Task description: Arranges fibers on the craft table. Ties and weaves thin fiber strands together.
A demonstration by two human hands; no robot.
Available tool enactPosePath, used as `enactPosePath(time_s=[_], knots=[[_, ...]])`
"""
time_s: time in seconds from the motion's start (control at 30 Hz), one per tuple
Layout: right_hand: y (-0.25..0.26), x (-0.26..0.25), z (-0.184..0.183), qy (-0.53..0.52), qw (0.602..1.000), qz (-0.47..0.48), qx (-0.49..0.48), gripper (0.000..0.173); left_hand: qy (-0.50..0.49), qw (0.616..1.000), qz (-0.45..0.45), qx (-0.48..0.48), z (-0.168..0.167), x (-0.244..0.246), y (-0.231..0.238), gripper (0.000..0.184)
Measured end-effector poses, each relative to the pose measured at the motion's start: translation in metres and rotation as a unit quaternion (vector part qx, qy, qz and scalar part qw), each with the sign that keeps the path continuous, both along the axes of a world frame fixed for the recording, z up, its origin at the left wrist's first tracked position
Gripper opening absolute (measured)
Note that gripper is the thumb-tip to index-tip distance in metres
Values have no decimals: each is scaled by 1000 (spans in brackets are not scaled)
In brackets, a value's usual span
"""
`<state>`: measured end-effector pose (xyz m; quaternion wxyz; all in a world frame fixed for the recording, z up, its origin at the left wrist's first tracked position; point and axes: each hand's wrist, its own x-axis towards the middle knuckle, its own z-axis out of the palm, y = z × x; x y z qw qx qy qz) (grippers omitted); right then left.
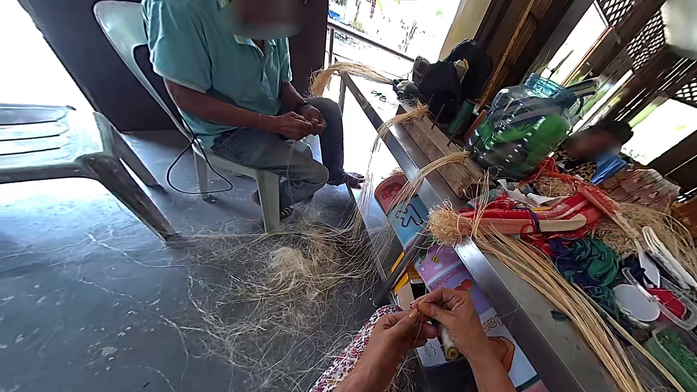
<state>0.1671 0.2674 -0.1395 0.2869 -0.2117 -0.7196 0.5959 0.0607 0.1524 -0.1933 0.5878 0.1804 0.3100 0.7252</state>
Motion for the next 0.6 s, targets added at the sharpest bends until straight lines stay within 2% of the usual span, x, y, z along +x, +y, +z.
enactPosePath(time_s=[0.1, 0.3, 0.43, 0.53, 0.6], knots=[[-1, -1, -2, -7, 1000, 3, -1, 11, -16, 1000, 4, 5, 4, 1, 1, 30], [-5, -3, -1, 5, 1000, -4, -14, 13, 80, 995, 65, 14, -8, 6, 4, 29], [-1, -4, 0, 38, 995, -27, -85, 36, 70, 995, 71, 12, -10, 6, 3, 28], [1, -5, 7, -4, 985, -85, -149, 31, 64, 995, 71, 11, -11, 6, 2, 29], [1, -4, 9, -34, 982, -80, -169, 26, 63, 995, 72, 9, -11, 7, 3, 29]])
